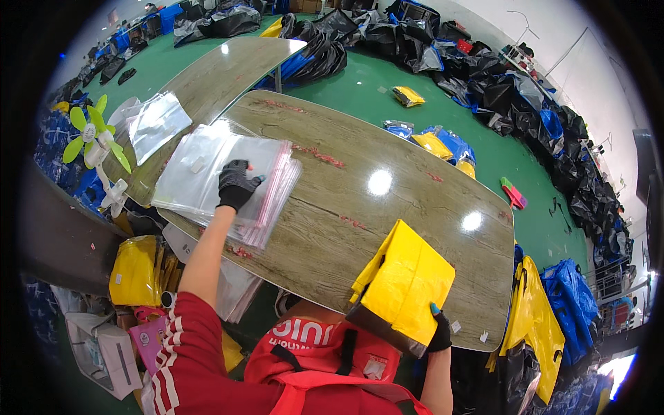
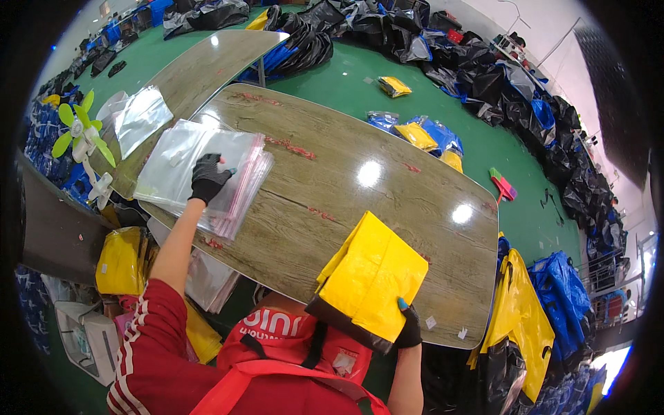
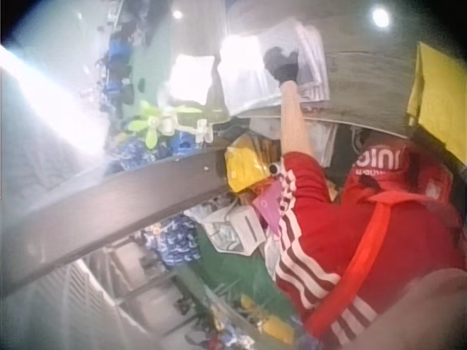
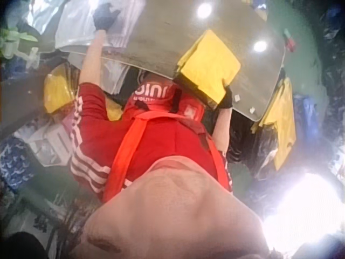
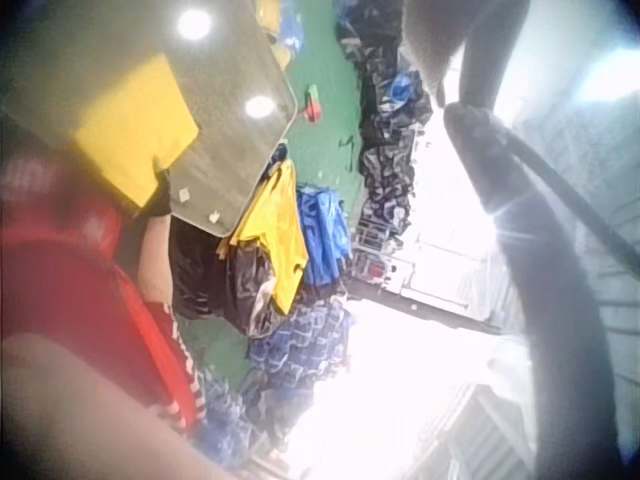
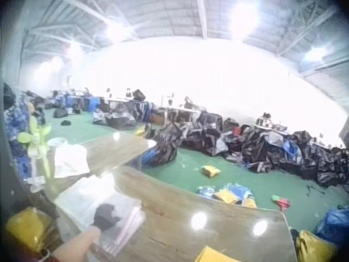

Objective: The person folds blue and yellow waterproof bags on a table, then places each folded bag into a clear plastic bag and seals it. The process is repeated for multiple bags.

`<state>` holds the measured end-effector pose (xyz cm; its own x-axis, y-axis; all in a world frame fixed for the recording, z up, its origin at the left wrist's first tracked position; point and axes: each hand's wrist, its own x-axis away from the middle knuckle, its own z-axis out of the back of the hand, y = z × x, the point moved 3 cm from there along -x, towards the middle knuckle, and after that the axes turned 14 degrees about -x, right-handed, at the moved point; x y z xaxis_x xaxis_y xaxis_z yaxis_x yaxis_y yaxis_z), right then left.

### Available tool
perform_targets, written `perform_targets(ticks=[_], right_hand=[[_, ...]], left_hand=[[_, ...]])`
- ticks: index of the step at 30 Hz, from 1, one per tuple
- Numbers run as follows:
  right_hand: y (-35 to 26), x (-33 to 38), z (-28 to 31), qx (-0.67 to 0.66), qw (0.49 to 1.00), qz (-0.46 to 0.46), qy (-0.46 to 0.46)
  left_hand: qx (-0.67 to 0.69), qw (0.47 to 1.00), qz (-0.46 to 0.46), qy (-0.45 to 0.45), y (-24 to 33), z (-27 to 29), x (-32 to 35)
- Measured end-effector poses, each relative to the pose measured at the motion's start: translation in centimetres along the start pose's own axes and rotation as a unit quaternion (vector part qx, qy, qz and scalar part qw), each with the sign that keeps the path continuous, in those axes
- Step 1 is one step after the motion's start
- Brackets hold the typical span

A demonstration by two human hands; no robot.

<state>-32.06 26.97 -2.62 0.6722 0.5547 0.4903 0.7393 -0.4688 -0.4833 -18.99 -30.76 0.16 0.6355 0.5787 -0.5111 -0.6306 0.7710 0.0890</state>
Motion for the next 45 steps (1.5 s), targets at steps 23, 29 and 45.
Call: perform_targets(ticks=[23,29,45], right_hand=[[-4.9,2.0,-2.4,0.058,0.996,-0.035,-0.056],[-4.1,3.7,-4.1,0.161,0.981,-0.111,-0.018],[1.7,-4.4,-6.6,0.392,0.907,0.081,-0.130]], left_hand=[[0.378,0.883,-0.182,-0.212,18.6,1.8,11.3],[0.487,0.839,-0.150,-0.188,21.5,5.4,13.0],[0.280,0.862,-0.403,-0.126,20.4,12.3,13.8]])
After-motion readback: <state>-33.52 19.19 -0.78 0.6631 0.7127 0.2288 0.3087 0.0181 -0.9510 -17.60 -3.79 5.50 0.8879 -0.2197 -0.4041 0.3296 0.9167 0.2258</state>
